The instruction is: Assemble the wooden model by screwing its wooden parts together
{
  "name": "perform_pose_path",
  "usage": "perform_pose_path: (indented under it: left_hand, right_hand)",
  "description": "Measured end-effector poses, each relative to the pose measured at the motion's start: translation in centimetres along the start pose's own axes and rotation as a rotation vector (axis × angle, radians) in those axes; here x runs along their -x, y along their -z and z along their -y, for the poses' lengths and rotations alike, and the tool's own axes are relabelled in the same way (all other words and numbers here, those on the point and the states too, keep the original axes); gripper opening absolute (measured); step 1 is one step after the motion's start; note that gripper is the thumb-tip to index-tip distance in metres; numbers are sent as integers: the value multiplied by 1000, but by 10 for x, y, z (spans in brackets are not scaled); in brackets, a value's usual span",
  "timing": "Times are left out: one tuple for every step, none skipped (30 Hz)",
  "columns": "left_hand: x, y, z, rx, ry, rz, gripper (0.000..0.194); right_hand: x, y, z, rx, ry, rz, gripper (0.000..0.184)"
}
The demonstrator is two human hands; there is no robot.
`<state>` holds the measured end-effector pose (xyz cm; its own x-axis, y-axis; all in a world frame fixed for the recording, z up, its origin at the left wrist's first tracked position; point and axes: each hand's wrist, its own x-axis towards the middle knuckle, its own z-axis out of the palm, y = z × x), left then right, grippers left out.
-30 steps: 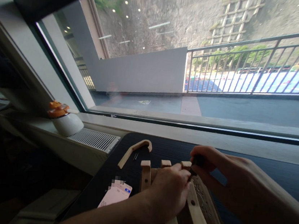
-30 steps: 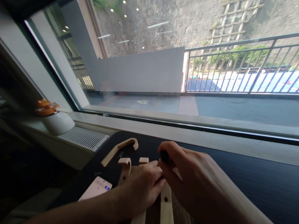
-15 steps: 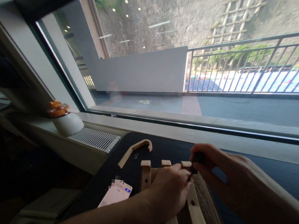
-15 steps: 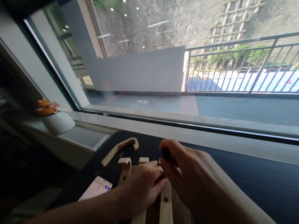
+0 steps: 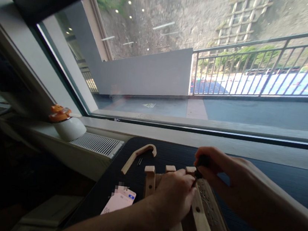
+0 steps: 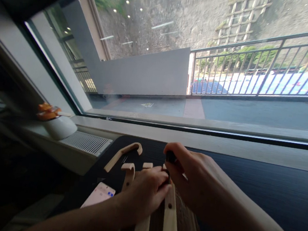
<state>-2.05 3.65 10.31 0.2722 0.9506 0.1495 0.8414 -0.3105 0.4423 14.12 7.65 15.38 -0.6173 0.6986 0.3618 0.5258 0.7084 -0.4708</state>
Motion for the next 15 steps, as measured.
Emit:
perform_pose_path:
  left_hand:
    - [0, 0, 0, 2, -1, -2, 15]
    - [0, 1, 0, 3, 0, -2, 15]
    - [0, 1, -1, 3, 4, -1, 15]
    - [0, 1, -1, 2, 9, 0, 15]
    - [0, 2, -1, 2, 13, 3, 15]
    - [0, 2, -1, 2, 15, 5, 15]
    - [0, 2, -1, 2, 15, 6, 15]
    - [0, 1, -1, 1, 14, 3, 16]
    - [0, 1, -1, -2, 11, -1, 16]
    - [0, 0, 0, -7, 9, -6, 16]
    - [0, 0, 1, -13, 8, -11, 16]
    - [0, -1, 1, -18, 10, -15, 16]
    - [0, -1, 2, -19, 12, -16, 17]
    - [0, -2, 2, -17, 15, -13, 17]
    - [0, -2, 2, -12, 17, -9, 17]
  right_hand:
    - [0, 0, 0, -5, 1, 4, 11]
    - [0, 0, 0, -8, 1, 5, 11]
    - [-1, 0, 0, -10, 1, 9, 11]
    - [-1, 0, -1, -12, 2, 11, 11]
    - [-1, 0, -2, -15, 2, 14, 12]
    - [-2, 0, -3, -20, 4, 17, 12]
    - [-2, 0, -4, -26, 7, 18, 12]
    - [-3, 0, -5, -34, 13, 20, 13]
    - [-4, 0, -7, -44, 20, 23, 13]
    - [-4, 0, -8, -57, 26, 26, 14]
    - [-5, 0, -8, -72, 36, 33, 14]
    - [-6, -1, -9, -85, 47, 36, 15]
    - [-7, -1, -9, -93, 61, 31, 15]
    - [-7, -1, -9, -93, 78, 0, 15]
    - [-8, -1, -9, -87, 97, -36, 15]
